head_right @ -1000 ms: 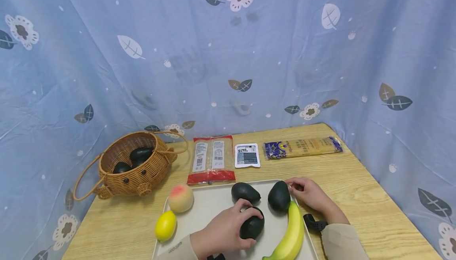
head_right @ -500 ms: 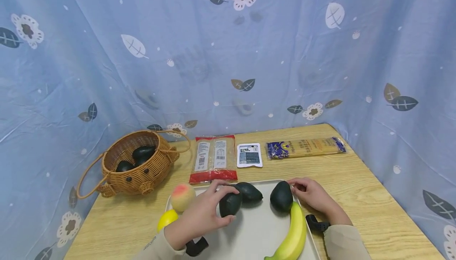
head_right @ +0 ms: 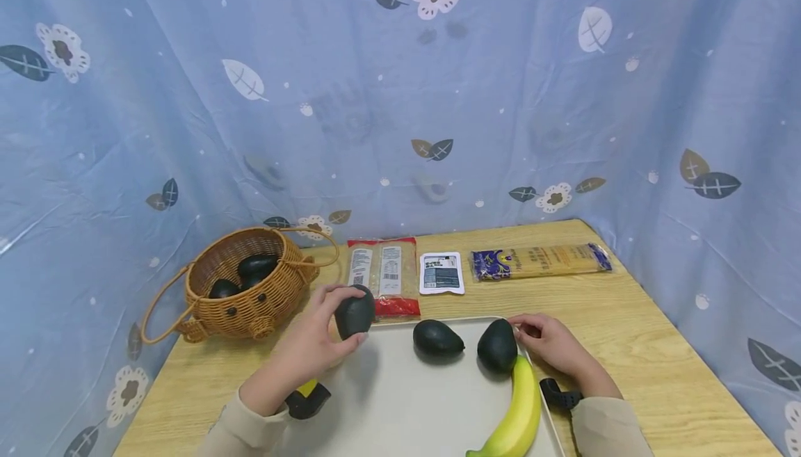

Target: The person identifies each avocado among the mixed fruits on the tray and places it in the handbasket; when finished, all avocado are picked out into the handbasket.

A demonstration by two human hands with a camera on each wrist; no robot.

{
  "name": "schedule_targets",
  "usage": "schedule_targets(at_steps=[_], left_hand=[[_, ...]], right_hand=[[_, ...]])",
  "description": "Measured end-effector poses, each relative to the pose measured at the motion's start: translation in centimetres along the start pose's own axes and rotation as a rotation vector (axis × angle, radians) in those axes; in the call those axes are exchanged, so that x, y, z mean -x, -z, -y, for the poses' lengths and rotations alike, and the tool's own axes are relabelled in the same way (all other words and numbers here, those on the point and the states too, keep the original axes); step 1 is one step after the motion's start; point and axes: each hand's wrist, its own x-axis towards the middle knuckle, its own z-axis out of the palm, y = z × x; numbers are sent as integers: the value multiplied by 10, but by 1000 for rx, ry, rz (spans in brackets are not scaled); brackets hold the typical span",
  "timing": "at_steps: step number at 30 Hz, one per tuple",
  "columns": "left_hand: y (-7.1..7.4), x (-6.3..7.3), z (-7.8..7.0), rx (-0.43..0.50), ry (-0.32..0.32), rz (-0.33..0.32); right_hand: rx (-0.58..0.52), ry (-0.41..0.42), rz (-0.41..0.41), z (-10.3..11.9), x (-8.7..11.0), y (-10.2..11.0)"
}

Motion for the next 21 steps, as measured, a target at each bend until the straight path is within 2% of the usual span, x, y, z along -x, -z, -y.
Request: schedule_targets(at_steps=[4,7,11,15,21], left_hand=[[24,1,6,-32,47,-75],[41,2,14,-81,75,-106],[61,4,27,-125,69,-169],[75,4,39,-167,63,-228],[92,6,60,-194,137,-262]], right_hand=[[-9,-2,3,2,1,1],[-19,-14,8,3,1,1],[-8,-20,7,1,1,1],[-2,-26,-1,0,2,1],[0,-44,-3,1,2,0]])
